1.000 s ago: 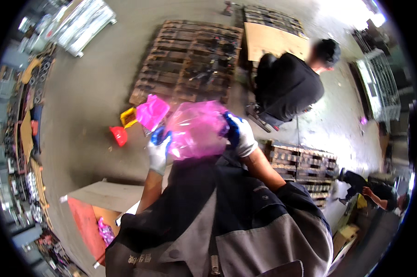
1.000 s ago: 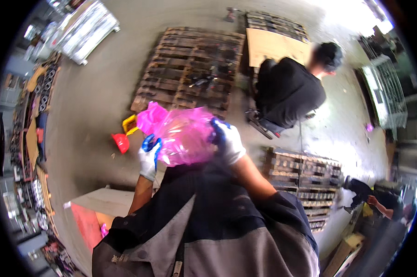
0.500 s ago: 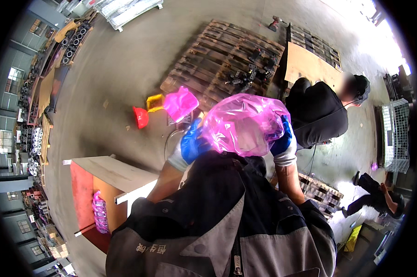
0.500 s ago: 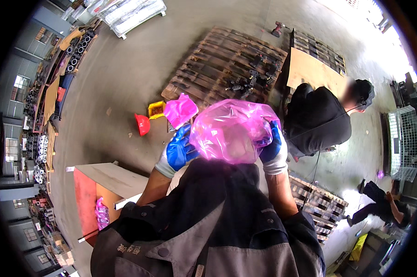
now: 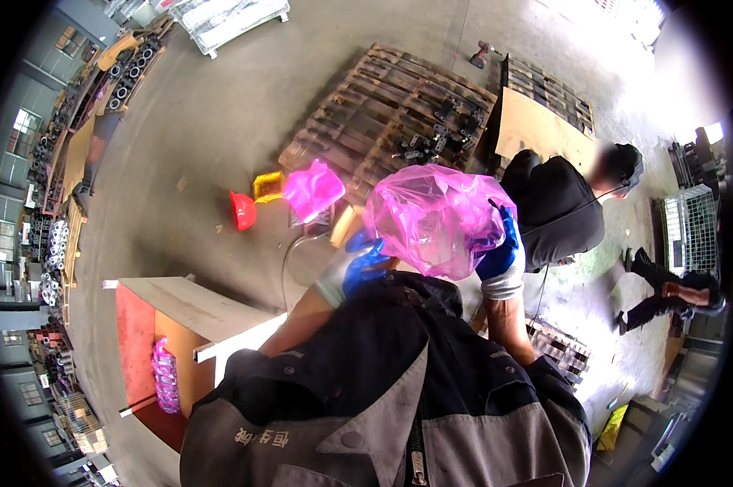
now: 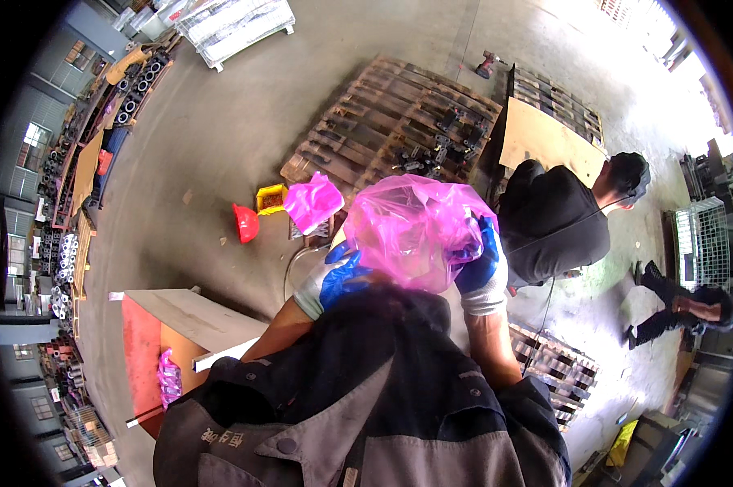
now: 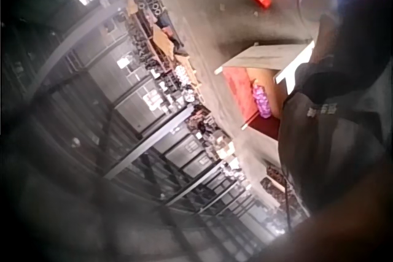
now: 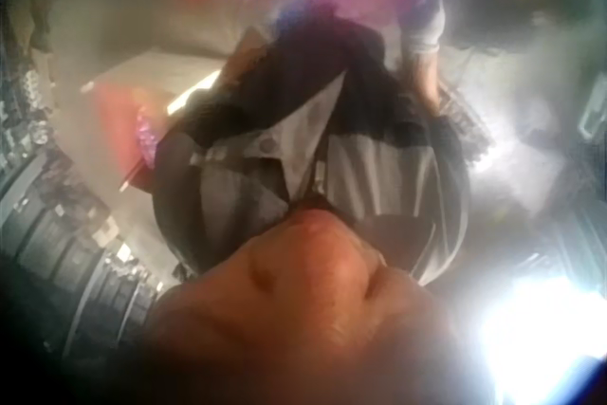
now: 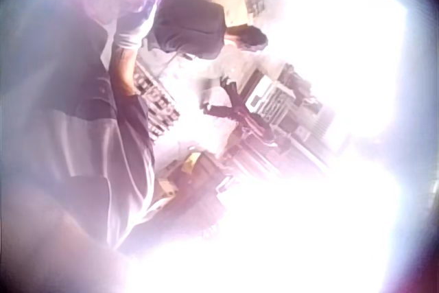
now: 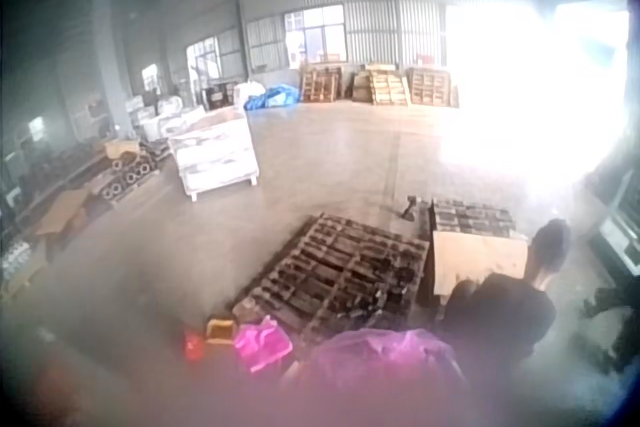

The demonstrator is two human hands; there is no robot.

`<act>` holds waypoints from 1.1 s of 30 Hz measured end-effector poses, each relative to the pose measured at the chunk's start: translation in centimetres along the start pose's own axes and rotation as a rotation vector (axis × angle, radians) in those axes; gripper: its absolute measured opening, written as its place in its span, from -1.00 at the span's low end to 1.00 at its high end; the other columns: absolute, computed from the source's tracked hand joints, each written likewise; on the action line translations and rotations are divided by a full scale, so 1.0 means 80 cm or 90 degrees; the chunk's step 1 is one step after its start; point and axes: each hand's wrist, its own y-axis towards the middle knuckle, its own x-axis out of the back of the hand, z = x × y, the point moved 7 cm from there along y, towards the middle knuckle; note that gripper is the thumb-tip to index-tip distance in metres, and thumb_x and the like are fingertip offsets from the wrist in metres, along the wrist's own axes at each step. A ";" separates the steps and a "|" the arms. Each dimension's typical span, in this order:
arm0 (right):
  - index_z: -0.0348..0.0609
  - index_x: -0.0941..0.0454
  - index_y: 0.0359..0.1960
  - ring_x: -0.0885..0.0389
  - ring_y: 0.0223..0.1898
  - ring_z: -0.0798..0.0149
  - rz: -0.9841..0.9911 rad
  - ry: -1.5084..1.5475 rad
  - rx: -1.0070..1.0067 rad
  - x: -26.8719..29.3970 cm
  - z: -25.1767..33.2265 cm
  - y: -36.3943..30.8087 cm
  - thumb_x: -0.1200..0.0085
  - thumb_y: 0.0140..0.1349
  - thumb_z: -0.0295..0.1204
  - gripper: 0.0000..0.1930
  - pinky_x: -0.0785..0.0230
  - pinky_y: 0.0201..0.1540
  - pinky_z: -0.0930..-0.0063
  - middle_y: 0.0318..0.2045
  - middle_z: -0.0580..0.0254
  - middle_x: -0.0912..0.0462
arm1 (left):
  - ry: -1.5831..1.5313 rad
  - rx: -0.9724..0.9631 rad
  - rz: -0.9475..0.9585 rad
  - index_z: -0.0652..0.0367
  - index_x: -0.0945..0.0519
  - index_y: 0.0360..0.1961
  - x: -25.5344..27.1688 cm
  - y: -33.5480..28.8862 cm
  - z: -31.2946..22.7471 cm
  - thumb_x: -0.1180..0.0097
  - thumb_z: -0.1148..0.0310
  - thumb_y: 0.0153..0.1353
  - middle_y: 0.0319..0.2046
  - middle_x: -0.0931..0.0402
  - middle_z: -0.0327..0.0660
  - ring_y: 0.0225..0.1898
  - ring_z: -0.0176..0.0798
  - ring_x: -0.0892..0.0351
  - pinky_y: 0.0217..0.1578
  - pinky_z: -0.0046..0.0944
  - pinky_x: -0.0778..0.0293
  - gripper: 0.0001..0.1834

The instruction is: The person picks up metal components from a pallet, places each component into a pink plastic bag, and then stacks the bagged items in organized rows inside a large wooden crate.

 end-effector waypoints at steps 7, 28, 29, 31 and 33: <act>-0.35 -0.33 0.27 -0.55 0.15 0.22 -0.033 -0.155 0.052 -0.012 0.024 -0.007 -0.04 0.31 -0.55 -0.51 -0.37 0.24 0.39 0.20 0.05 -0.52 | -0.448 0.211 -0.303 0.20 -0.61 0.01 0.026 0.017 0.046 -0.14 0.46 0.35 -0.16 -0.65 -0.23 -0.16 -0.29 -0.66 -0.18 -0.29 -0.61 -0.77; -0.28 -0.70 -0.17 -0.58 -0.39 0.43 -0.035 -0.409 -0.043 0.011 0.046 0.004 -0.16 0.34 -0.23 -0.69 -0.44 -0.29 0.45 -0.34 0.18 -0.72 | -0.080 0.000 -0.303 0.41 -0.60 -0.04 0.029 -0.034 -0.148 -0.09 0.40 0.38 -0.30 -0.62 -0.18 -0.29 -0.29 -0.60 -0.11 -0.20 -0.54 -0.73; -0.25 -0.71 -0.19 -0.56 -0.40 0.45 0.012 -0.633 -0.150 0.042 -0.007 0.012 -0.16 0.32 -0.28 -0.74 -0.43 -0.30 0.45 -0.36 0.20 -0.73 | -0.096 -0.069 -0.299 0.36 -0.61 0.01 0.038 -0.024 -0.120 -0.10 0.52 0.36 -0.20 -0.67 -0.11 -0.18 -0.29 -0.65 -0.14 -0.32 -0.53 -0.75; -0.19 -0.73 -0.21 -0.56 -0.41 0.46 0.062 -0.721 -0.261 0.092 -0.081 -0.002 -0.17 0.28 -0.34 -0.80 -0.43 -0.31 0.47 -0.38 0.22 -0.74 | -0.172 -0.015 -0.332 0.38 -0.60 0.04 0.050 -0.027 -0.059 -0.12 0.55 0.33 -0.10 -0.67 -0.11 -0.09 -0.29 -0.65 -0.07 -0.35 -0.53 -0.72; -0.13 -0.74 -0.25 -0.60 -0.41 0.45 0.056 -0.479 -0.221 0.085 -0.097 -0.030 -0.22 0.23 -0.35 -0.84 -0.46 -0.31 0.49 -0.38 0.24 -0.72 | -0.133 0.043 -0.345 0.39 -0.59 0.05 0.043 -0.043 -0.039 -0.12 0.58 0.31 -0.07 -0.65 -0.11 -0.08 -0.25 -0.65 -0.03 -0.33 -0.54 -0.71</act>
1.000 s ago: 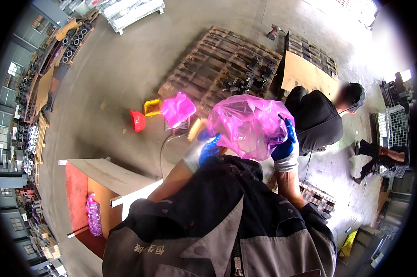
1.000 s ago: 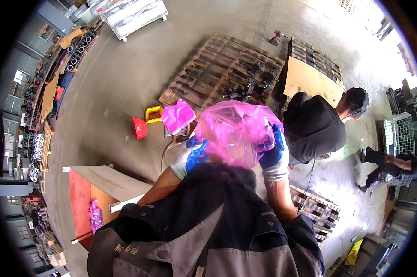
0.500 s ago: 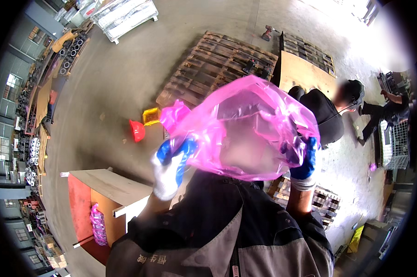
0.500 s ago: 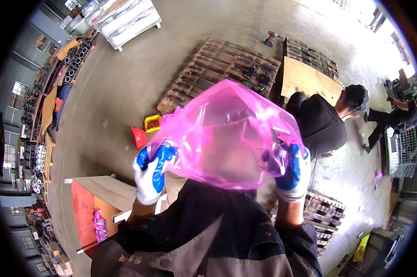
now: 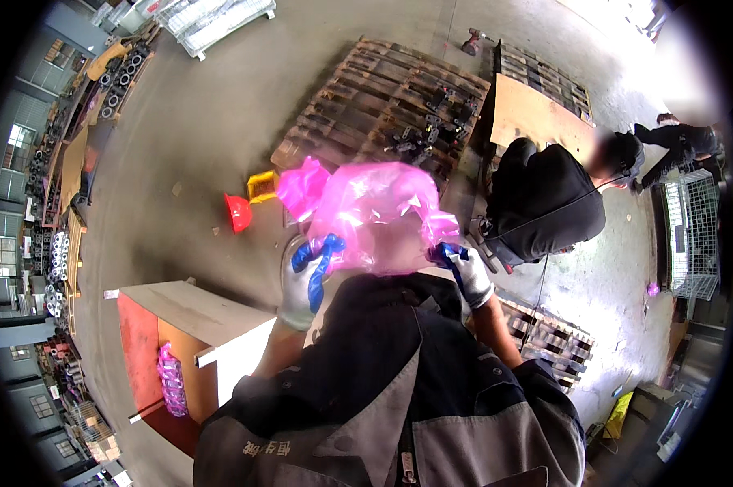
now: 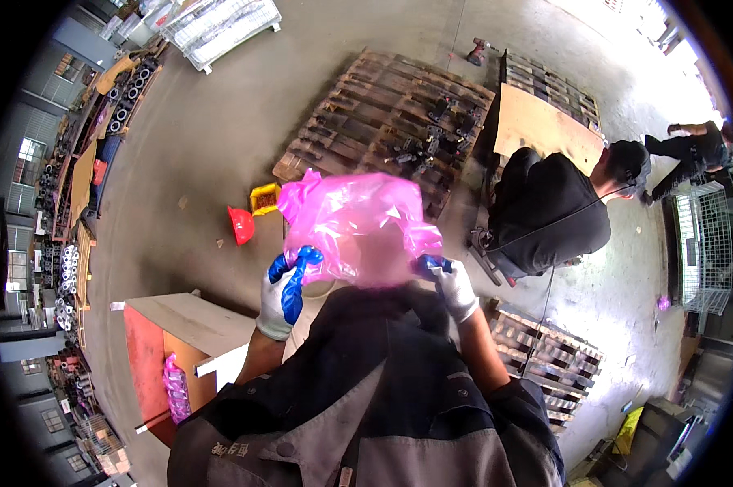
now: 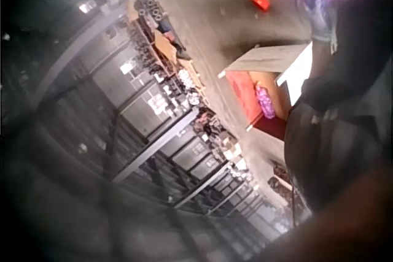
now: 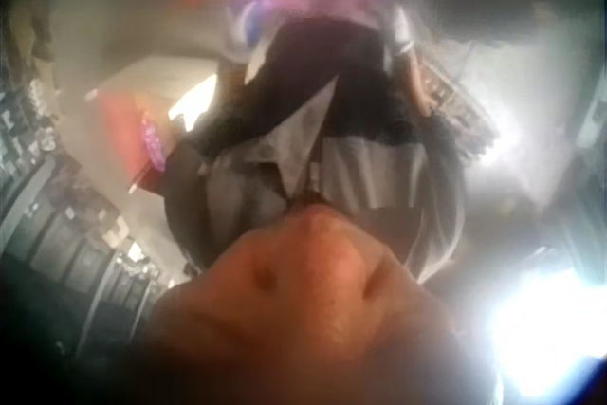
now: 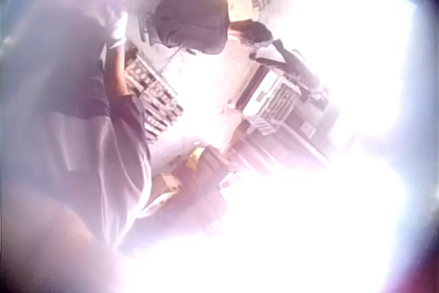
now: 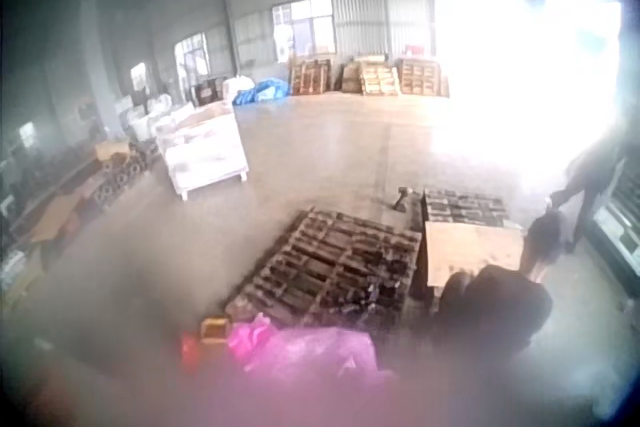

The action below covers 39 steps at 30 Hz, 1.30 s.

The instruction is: The person picks up metal components from a pallet, places each component into a pink plastic bag, and then stacks the bagged items in organized rows inside a large wooden crate.

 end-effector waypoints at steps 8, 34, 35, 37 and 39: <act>-0.22 -0.63 -0.25 -0.64 -0.40 0.45 0.146 -0.075 -0.091 -0.035 -0.043 0.004 -0.07 0.34 -0.39 -0.83 -0.50 -0.31 0.46 -0.35 0.28 -0.71 | -0.136 0.227 0.008 0.28 -0.57 0.10 -0.005 -0.026 0.095 -0.13 0.44 0.36 -0.22 -0.64 -0.20 -0.19 -0.27 -0.66 -0.08 -0.27 -0.57 -0.69; -0.05 -0.60 -0.07 -0.65 -0.39 0.26 -0.055 0.238 -0.545 -0.006 -0.266 0.194 -0.10 0.39 -0.18 -0.74 -0.52 -0.36 0.40 -0.35 0.21 -0.67 | 0.213 0.283 -0.198 0.31 -0.68 -0.11 0.170 0.092 0.224 -0.13 0.53 0.29 -0.46 -0.63 -0.30 -0.49 -0.47 -0.54 -0.44 -0.38 -0.47 -0.81; -0.03 -0.59 -0.06 -0.62 -0.39 0.27 -0.048 0.210 -0.533 -0.008 -0.276 0.214 -0.06 0.41 -0.14 -0.72 -0.51 -0.34 0.39 -0.38 0.24 -0.64 | 0.258 0.312 -0.206 0.31 -0.69 -0.12 0.175 0.097 0.240 -0.14 0.53 0.28 -0.48 -0.63 -0.31 -0.50 -0.48 -0.53 -0.44 -0.37 -0.47 -0.81; -0.10 -0.60 -0.08 -0.62 -0.40 0.27 -0.062 0.172 -0.543 -0.015 -0.272 0.253 -0.08 0.40 -0.22 -0.75 -0.52 -0.34 0.42 -0.40 0.24 -0.64 | 0.307 0.308 -0.203 0.27 -0.68 -0.10 0.181 0.092 0.282 -0.20 0.49 0.23 -0.49 -0.67 -0.15 -0.46 -0.35 -0.63 -0.37 -0.25 -0.53 -0.78; -0.14 -0.62 -0.08 -0.62 -0.44 0.30 -0.021 0.121 -0.500 -0.014 -0.313 0.309 -0.10 0.39 -0.27 -0.76 -0.52 -0.37 0.46 -0.40 0.25 -0.66 | 0.437 0.207 -0.194 0.24 -0.71 -0.21 0.189 0.093 0.327 -0.20 0.48 0.27 -0.61 -0.56 -0.35 -0.56 -0.52 -0.48 -0.53 -0.35 -0.46 -0.88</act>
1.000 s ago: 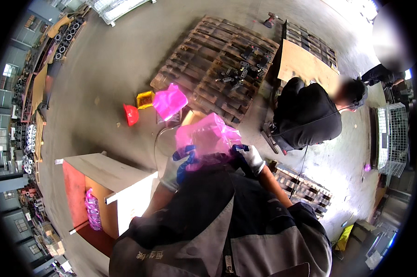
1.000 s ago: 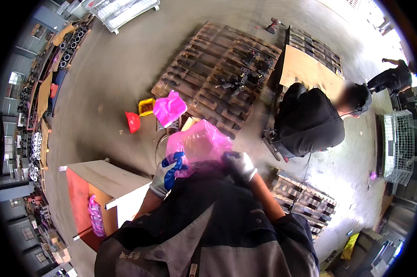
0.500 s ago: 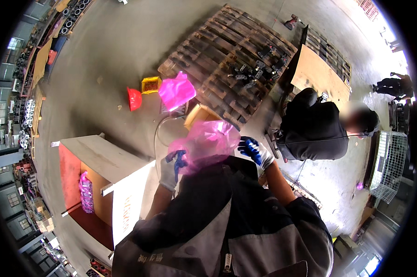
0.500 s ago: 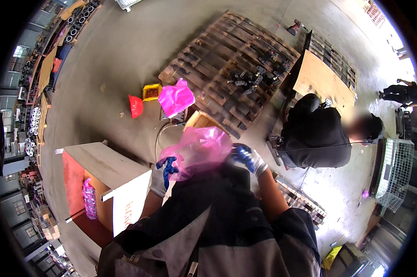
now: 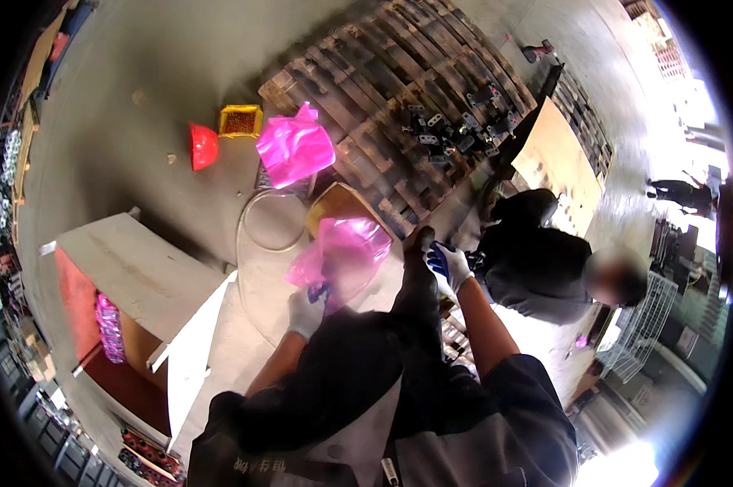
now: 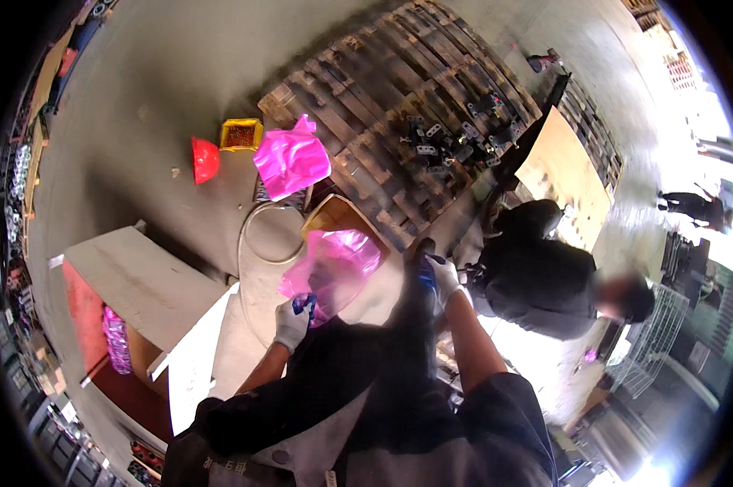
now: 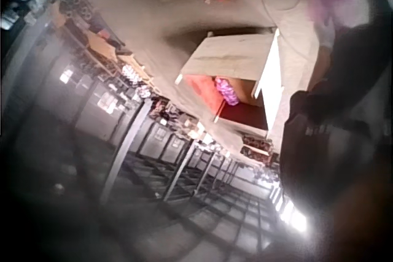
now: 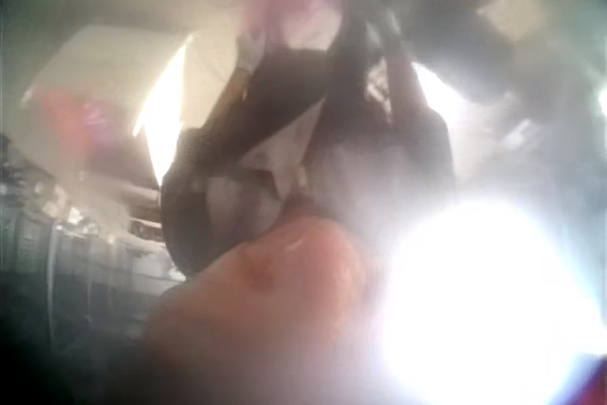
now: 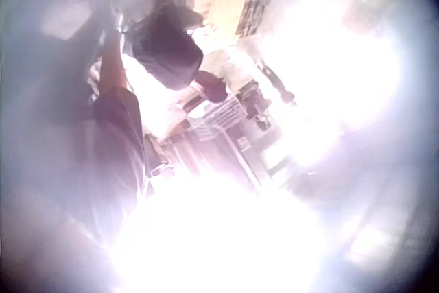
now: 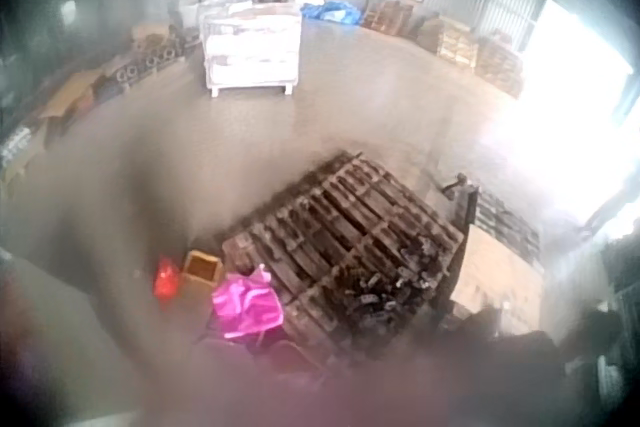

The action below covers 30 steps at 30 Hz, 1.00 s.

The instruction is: The person picks up metal components from a pallet, places each component into a pink plastic bag, and then stacks the bagged items in organized rows inside a large wooden crate.

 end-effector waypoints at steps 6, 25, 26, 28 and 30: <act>-0.24 -0.66 -0.10 -0.72 -0.20 0.03 -0.059 -0.703 0.131 -0.100 0.144 0.176 -0.28 0.14 -0.07 -0.52 -0.54 -0.09 0.25 -0.25 0.01 -0.74 | 0.153 0.174 0.037 0.16 -0.67 -0.19 -0.072 0.018 0.064 -0.25 0.38 0.11 -0.44 -0.64 0.05 -0.32 0.18 -0.64 -0.26 0.05 -0.53 -0.77; 0.01 -0.57 0.10 -0.70 -0.06 0.00 -0.072 -1.728 0.352 -0.212 0.224 0.723 -0.06 0.29 -0.33 -0.66 -0.60 -0.11 0.16 -0.13 0.09 -0.70 | 0.281 0.004 -0.027 0.16 -0.64 -0.31 -0.237 0.077 0.114 -0.35 0.42 -0.14 -0.61 -0.57 -0.21 -0.56 -0.15 -0.63 -0.33 -0.13 -0.58 -0.72; -0.01 -0.59 0.06 -0.71 -0.08 0.01 -0.038 -1.734 0.332 -0.217 0.228 0.723 -0.06 0.29 -0.35 -0.69 -0.60 -0.11 0.17 -0.18 0.09 -0.72 | 0.286 0.002 -0.029 0.16 -0.64 -0.31 -0.236 0.077 0.112 -0.35 0.42 -0.13 -0.61 -0.57 -0.21 -0.56 -0.16 -0.63 -0.33 -0.13 -0.58 -0.72; -0.02 -0.59 0.07 -0.71 -0.08 0.03 -0.035 -1.738 0.348 -0.219 0.225 0.719 -0.06 0.28 -0.37 -0.68 -0.59 -0.13 0.17 -0.19 0.12 -0.73 | 0.279 -0.004 -0.025 0.14 -0.64 -0.33 -0.232 0.080 0.111 -0.35 0.43 -0.14 -0.60 -0.59 -0.20 -0.55 -0.14 -0.64 -0.31 -0.14 -0.59 -0.73; -0.02 -0.58 0.05 -0.71 -0.11 0.01 -0.034 -1.690 0.392 -0.213 0.240 0.697 -0.08 0.26 -0.37 -0.68 -0.59 -0.14 0.14 -0.23 0.12 -0.74 | 0.251 -0.002 -0.023 0.13 -0.63 -0.34 -0.231 0.074 0.117 -0.35 0.43 -0.14 -0.58 -0.60 -0.19 -0.53 -0.13 -0.65 -0.29 -0.14 -0.59 -0.74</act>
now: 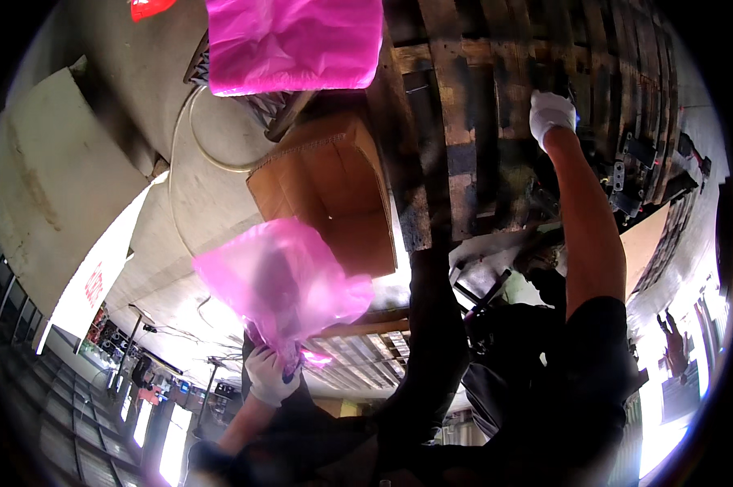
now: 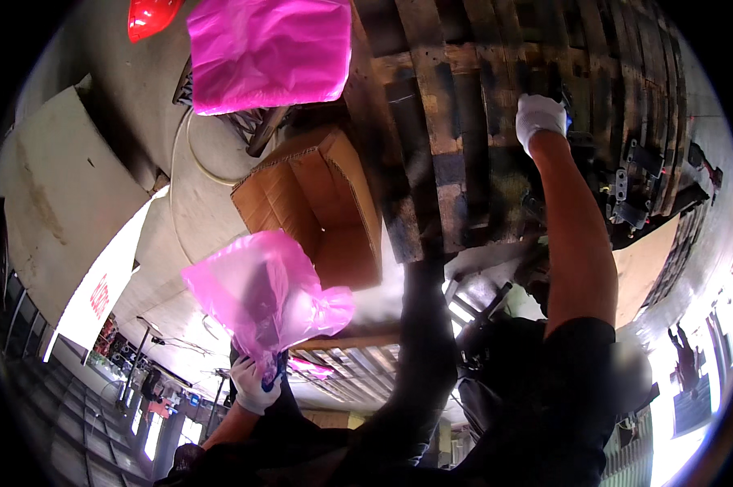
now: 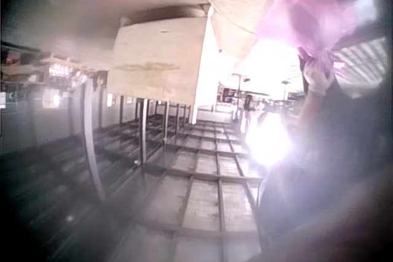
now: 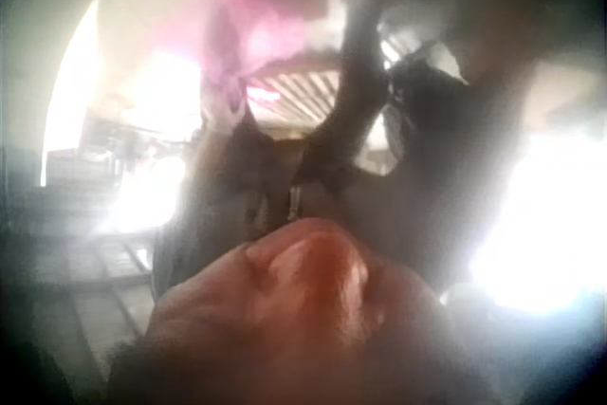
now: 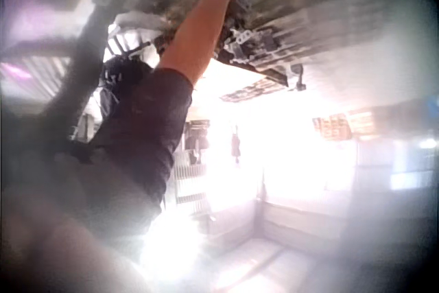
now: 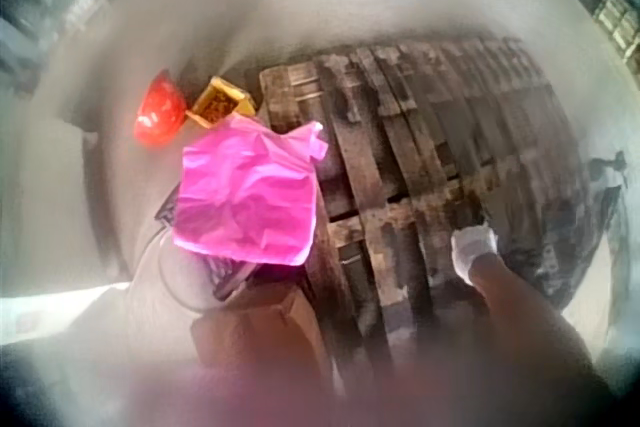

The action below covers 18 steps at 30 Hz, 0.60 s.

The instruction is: The person picks up metal components from a pallet, places each component into a pink plastic bag, and then stacks the bagged items in organized rows inside a large wooden crate.

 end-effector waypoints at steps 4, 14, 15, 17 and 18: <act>-0.01 -0.53 -0.06 -0.70 -0.26 -0.07 -0.143 0.136 0.021 0.069 -0.035 -0.113 -0.15 0.23 -0.27 -0.72 -0.55 -0.20 0.04 -0.37 0.08 -0.71 | -0.008 0.067 0.040 0.13 -0.68 -0.28 -0.002 -0.010 0.017 -0.25 0.39 -0.19 -0.44 -0.68 -0.14 -0.36 0.01 -0.73 -0.19 -0.03 -0.62 -0.67; 0.01 -0.66 -0.16 -0.72 -0.28 -0.08 -0.202 0.686 -0.062 0.028 0.103 -0.201 -0.27 0.09 -0.17 -0.68 -0.58 -0.18 0.13 -0.34 0.01 -0.73 | 0.021 0.055 -0.005 0.11 -0.66 -0.17 0.005 -0.008 0.032 -0.31 0.43 -0.28 -0.62 -0.58 -0.22 -0.53 -0.09 -0.65 -0.27 -0.06 -0.59 -0.52; 0.00 -0.66 -0.14 -0.72 -0.26 -0.08 -0.207 0.702 -0.119 0.005 0.120 -0.202 -0.27 0.08 -0.17 -0.66 -0.58 -0.16 0.13 -0.33 0.00 -0.73 | 0.023 0.046 -0.011 0.11 -0.66 -0.17 0.009 -0.004 0.032 -0.31 0.43 -0.28 -0.62 -0.58 -0.22 -0.53 -0.10 -0.65 -0.27 -0.06 -0.59 -0.52; -0.03 -0.64 -0.07 -0.73 -0.24 -0.08 -0.180 0.715 -0.221 -0.017 0.155 -0.210 -0.27 0.07 -0.16 -0.60 -0.59 -0.14 0.13 -0.31 -0.04 -0.73 | 0.021 0.045 -0.012 0.11 -0.66 -0.17 0.014 -0.003 0.033 -0.31 0.44 -0.27 -0.61 -0.59 -0.20 -0.53 -0.09 -0.65 -0.27 -0.06 -0.59 -0.53; -0.04 -0.62 -0.03 -0.73 -0.23 -0.09 -0.150 0.713 -0.267 -0.019 0.172 -0.215 -0.27 0.06 -0.16 -0.56 -0.60 -0.13 0.13 -0.30 -0.05 -0.73 | 0.019 0.051 -0.007 0.11 -0.66 -0.17 0.015 -0.004 0.033 -0.32 0.44 -0.26 -0.60 -0.59 -0.20 -0.53 -0.09 -0.66 -0.27 -0.05 -0.59 -0.53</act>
